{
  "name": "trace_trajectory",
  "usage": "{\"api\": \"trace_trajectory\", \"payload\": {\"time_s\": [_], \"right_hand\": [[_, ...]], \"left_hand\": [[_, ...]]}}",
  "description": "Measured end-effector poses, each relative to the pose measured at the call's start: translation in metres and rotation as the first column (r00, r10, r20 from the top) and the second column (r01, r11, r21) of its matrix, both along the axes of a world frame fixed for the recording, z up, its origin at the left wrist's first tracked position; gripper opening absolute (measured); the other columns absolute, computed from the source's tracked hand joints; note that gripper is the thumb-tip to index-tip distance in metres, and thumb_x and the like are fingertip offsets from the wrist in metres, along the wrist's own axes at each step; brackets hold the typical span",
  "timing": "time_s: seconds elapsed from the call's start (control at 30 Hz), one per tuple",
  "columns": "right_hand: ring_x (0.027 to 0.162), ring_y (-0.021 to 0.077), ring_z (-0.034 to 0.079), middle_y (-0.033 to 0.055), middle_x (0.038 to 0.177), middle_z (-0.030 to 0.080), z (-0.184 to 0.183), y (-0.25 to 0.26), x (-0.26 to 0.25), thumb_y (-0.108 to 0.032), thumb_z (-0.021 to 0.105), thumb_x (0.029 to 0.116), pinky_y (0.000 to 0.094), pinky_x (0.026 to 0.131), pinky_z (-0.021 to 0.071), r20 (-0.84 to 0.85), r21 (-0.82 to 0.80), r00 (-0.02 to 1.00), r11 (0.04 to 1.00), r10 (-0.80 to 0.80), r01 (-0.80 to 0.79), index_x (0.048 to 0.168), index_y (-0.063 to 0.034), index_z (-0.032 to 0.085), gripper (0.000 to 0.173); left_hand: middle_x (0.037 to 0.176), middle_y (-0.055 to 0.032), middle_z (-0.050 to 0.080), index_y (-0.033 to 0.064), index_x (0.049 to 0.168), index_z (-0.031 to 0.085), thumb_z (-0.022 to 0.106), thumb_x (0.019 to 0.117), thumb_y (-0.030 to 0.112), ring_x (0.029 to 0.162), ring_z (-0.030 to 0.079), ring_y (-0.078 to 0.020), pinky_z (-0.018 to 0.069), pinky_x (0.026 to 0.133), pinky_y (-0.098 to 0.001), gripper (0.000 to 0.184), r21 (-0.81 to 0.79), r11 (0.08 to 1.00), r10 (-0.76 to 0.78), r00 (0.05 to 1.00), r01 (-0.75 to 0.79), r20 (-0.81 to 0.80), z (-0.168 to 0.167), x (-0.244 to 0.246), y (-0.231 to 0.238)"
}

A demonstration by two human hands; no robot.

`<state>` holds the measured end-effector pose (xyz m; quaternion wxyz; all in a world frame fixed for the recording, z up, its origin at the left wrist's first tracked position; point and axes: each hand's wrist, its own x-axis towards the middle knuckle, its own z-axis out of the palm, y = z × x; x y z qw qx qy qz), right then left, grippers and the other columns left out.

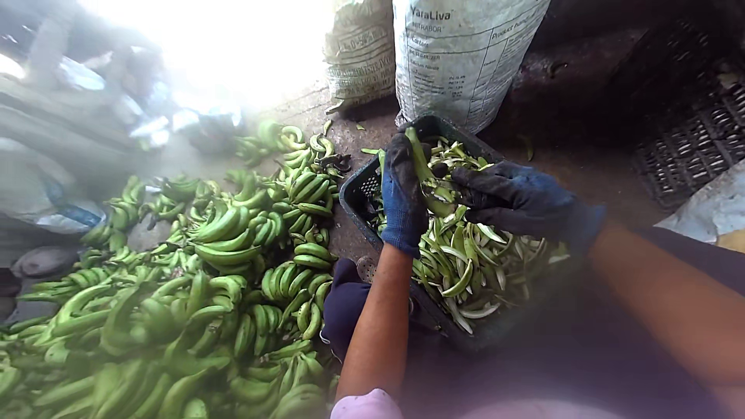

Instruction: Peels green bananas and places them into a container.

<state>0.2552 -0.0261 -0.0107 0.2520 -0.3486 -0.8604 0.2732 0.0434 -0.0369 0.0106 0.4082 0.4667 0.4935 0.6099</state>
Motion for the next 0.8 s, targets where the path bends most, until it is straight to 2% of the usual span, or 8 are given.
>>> {"api": "trace_trajectory", "payload": {"time_s": [0.17, 0.23, 0.3, 0.4, 0.47, 0.53, 0.7, 0.8], "right_hand": [[0.121, 0.0361, 0.061, 0.0172, 0.13, 0.065, 0.016, 0.037, 0.011, -0.034, 0.061, 0.0991, 0.0575, 0.101, 0.0476, 0.077, 0.16, 0.966, 0.96, -0.245, 0.23, 0.148, -0.0212, 0.055, 0.051], [0.111, 0.0402, 0.064, 0.0226, 0.125, 0.064, 0.032, 0.043, 0.019, -0.032, 0.057, 0.1019, 0.0622, 0.091, 0.049, 0.061, 0.118, 0.95, 0.947, -0.307, 0.298, 0.155, -0.0169, 0.045, 0.056], [0.106, 0.0321, 0.065, 0.0196, 0.124, 0.064, 0.034, 0.036, 0.022, -0.029, 0.056, 0.1002, 0.0547, 0.089, 0.0518, -0.014, 0.035, 0.963, 0.963, -0.268, 0.269, 0.156, -0.0155, 0.043, 0.059], [0.107, 0.0129, 0.066, 0.006, 0.126, 0.066, 0.014, 0.014, 0.013, -0.044, 0.064, 0.096, 0.0382, 0.093, 0.0564, -0.126, -0.066, 0.988, 0.994, -0.093, 0.085, 0.149, -0.0191, 0.053, 0.059], [0.111, 0.0123, 0.065, 0.0046, 0.127, 0.067, 0.007, -0.001, 0.001, -0.04, 0.068, 0.0927, 0.0357, 0.097, 0.0543, -0.118, -0.014, 0.992, 0.999, 0.046, -0.048, 0.142, -0.0174, 0.06, 0.055], [0.112, 0.0201, 0.066, 0.0082, 0.125, 0.068, 0.003, 0.001, -0.004, -0.037, 0.07, 0.091, 0.0421, 0.097, 0.0532, -0.056, 0.066, 0.995, 0.995, 0.082, -0.078, 0.144, -0.0197, 0.06, 0.056], [0.12, 0.0366, 0.062, 0.0165, 0.13, 0.065, 0.004, 0.043, 0.012, -0.037, 0.062, 0.0949, 0.0576, 0.1, 0.0482, 0.074, 0.219, 0.987, 0.968, -0.14, 0.121, 0.148, -0.024, 0.055, 0.055], [0.118, 0.0348, 0.062, 0.0172, 0.128, 0.065, 0.011, 0.045, 0.014, -0.041, 0.06, 0.0997, 0.057, 0.099, 0.0478, 0.057, 0.082, 0.959, 0.958, -0.279, 0.274, 0.151, -0.0222, 0.052, 0.055]], "left_hand": [[0.087, 0.0049, 0.064, 0.0196, 0.127, 0.057, 0.03, 0.111, 0.035, 0.065, 0.06, -0.0011, 0.0529, 0.054, -0.0194, 0.035, -0.236, 0.903, -0.33, 0.931, 0.36, 0.155, 0.018, 0.014, -0.036], [0.087, 0.0036, 0.065, 0.0176, 0.12, 0.057, 0.029, 0.1116, 0.033, 0.07, 0.064, -0.0045, 0.0579, 0.06, -0.0221, 0.033, -0.241, 0.827, -0.412, 0.839, 0.508, 0.355, 0.024, 0.016, -0.03], [0.094, -0.0001, 0.063, 0.0124, 0.124, 0.056, 0.034, 0.1103, 0.028, 0.082, 0.065, -0.0099, 0.0604, 0.072, -0.0291, 0.03, -0.194, 0.845, -0.423, 0.845, 0.498, 0.328, 0.014, 0.007, -0.017], [0.104, -0.0047, 0.065, 0.0061, 0.133, 0.053, 0.039, 0.1085, 0.033, 0.089, 0.066, -0.0123, 0.0592, 0.081, -0.0335, 0.039, -0.126, 0.971, -0.183, 0.972, 0.202, 0.146, -0.002, -0.008, -0.003], [0.109, -0.0044, 0.065, 0.0047, 0.141, 0.046, 0.037, 0.1104, 0.031, 0.092, 0.066, -0.0094, 0.059, 0.082, -0.0305, 0.041, -0.111, 0.994, 0.016, 0.994, -0.004, 0.104, -0.004, -0.008, 0.003], [0.116, -0.0055, 0.064, 0.0044, 0.147, 0.037, 0.034, 0.1113, 0.029, 0.098, 0.066, -0.0092, 0.0592, 0.085, -0.0302, 0.043, -0.114, 0.993, 0.059, 0.988, -0.042, 0.145, -0.001, -0.002, 0.0], [0.121, -0.008, 0.059, -0.0003, 0.144, 0.041, 0.029, 0.1101, 0.025, 0.105, 0.06, -0.0063, 0.0528, 0.094, -0.0269, 0.044, -0.139, 0.947, -0.297, 0.954, 0.289, -0.035, 0.001, 0.006, -0.018], [0.11, -0.0078, 0.065, 0.0081, 0.144, 0.049, 0.027, 0.1103, 0.035, 0.088, 0.065, -0.0106, 0.0581, 0.078, -0.0322, 0.048, -0.302, 0.873, -0.431, 0.896, 0.384, -0.105, 0.006, 0.009, -0.021]]}}
